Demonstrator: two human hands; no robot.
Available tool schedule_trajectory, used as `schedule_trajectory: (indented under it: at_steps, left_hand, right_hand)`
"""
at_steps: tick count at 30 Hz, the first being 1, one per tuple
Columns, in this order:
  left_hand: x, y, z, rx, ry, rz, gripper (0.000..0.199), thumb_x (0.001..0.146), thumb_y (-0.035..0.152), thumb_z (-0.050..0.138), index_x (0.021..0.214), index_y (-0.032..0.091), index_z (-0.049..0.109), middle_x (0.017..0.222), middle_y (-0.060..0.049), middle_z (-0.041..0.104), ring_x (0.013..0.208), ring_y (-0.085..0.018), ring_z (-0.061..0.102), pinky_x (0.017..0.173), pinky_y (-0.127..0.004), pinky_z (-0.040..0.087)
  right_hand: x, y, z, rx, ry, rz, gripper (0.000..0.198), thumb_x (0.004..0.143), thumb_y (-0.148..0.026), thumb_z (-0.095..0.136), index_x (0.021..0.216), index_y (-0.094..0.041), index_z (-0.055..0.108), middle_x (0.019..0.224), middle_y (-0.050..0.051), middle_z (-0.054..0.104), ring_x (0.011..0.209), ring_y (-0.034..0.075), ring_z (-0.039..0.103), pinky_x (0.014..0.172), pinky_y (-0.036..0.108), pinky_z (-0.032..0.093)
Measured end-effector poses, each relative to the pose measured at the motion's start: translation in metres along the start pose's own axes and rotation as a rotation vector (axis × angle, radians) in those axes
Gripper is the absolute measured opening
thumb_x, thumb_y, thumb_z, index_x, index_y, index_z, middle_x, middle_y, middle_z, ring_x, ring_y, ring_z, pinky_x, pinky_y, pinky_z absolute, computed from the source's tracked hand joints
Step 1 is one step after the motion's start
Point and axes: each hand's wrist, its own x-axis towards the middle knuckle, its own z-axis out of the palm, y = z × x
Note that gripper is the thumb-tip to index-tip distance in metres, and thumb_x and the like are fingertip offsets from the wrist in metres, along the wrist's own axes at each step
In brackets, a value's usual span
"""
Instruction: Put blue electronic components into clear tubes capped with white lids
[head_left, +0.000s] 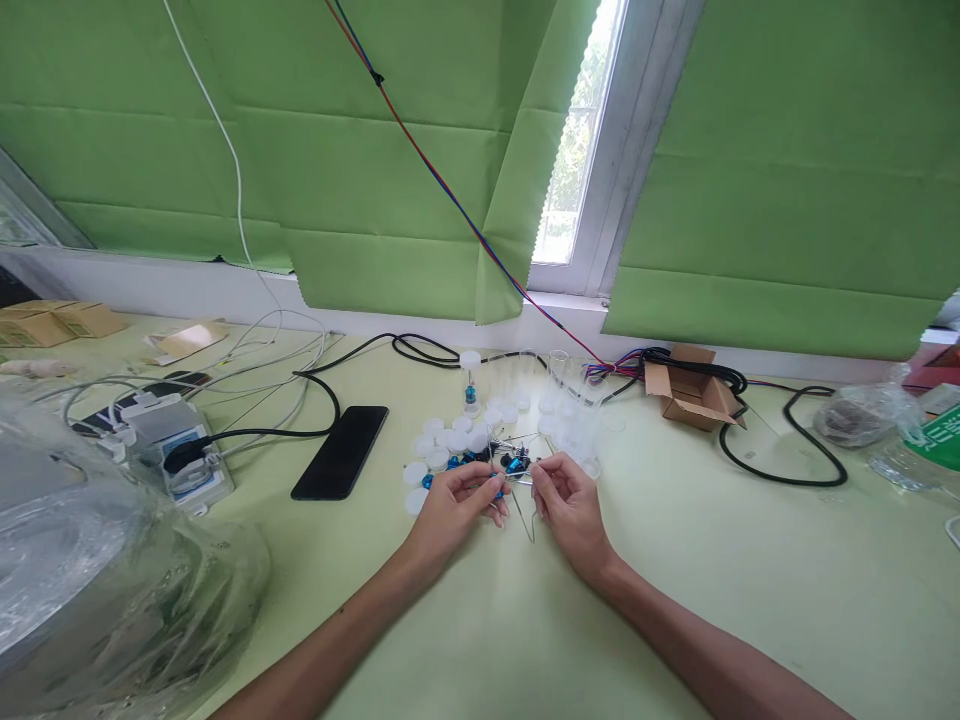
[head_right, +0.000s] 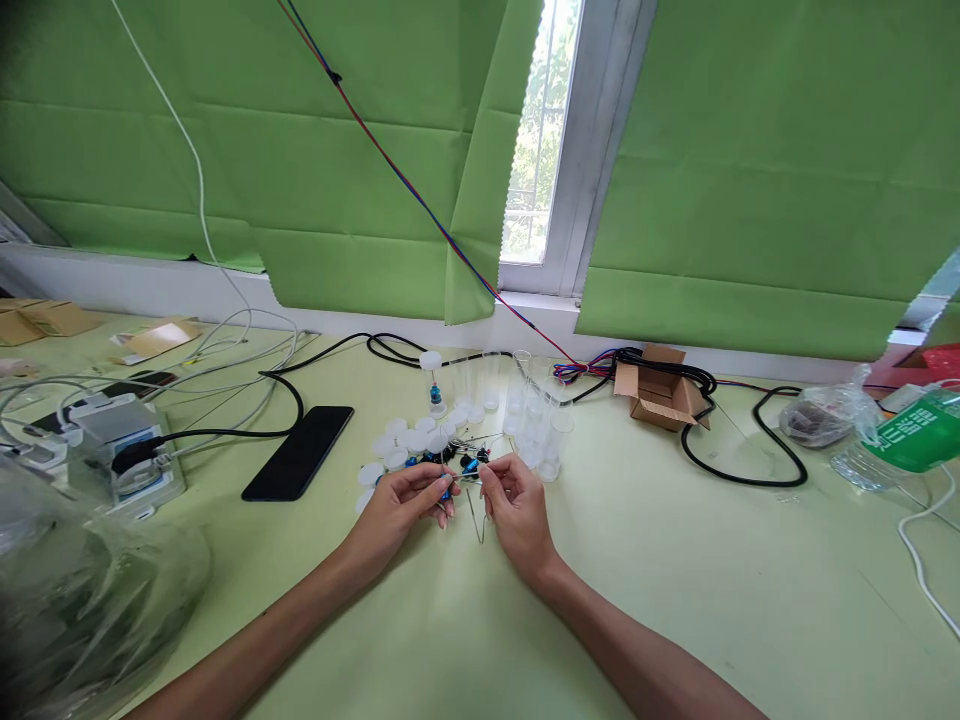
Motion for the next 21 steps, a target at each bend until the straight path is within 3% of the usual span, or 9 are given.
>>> schedule_trajectory:
  at_steps: [9, 21]
  left_hand:
    - [0.0011, -0.0049, -0.0046, -0.108, -0.050, -0.072, 0.028, 0.079, 0.037, 0.074, 0.091, 0.012, 0.070, 0.080, -0.005, 0.067, 0.065, -0.012, 0.060, 0.057, -0.022, 0.049]
    - [0.0007, -0.0023, -0.0056, 0.043, -0.037, 0.028, 0.026, 0.081, 0.036, 0.071, 0.095, 0.015, 0.069, 0.079, -0.004, 0.066, 0.066, -0.015, 0.060, 0.061, -0.026, 0.050]
  right_hand:
    - [-0.0027, -0.0048, -0.0004, -0.126, 0.000, -0.045, 0.026, 0.094, -0.040, 0.055, 0.079, -0.019, 0.053, 0.059, -0.006, 0.045, 0.051, 0.009, 0.043, 0.048, 0.021, 0.035]
    - [-0.0031, -0.0047, -0.0006, -0.123, -0.031, -0.100, 0.023, 0.097, -0.036, 0.052, 0.082, -0.019, 0.054, 0.062, -0.004, 0.049, 0.053, 0.009, 0.047, 0.051, 0.022, 0.038]
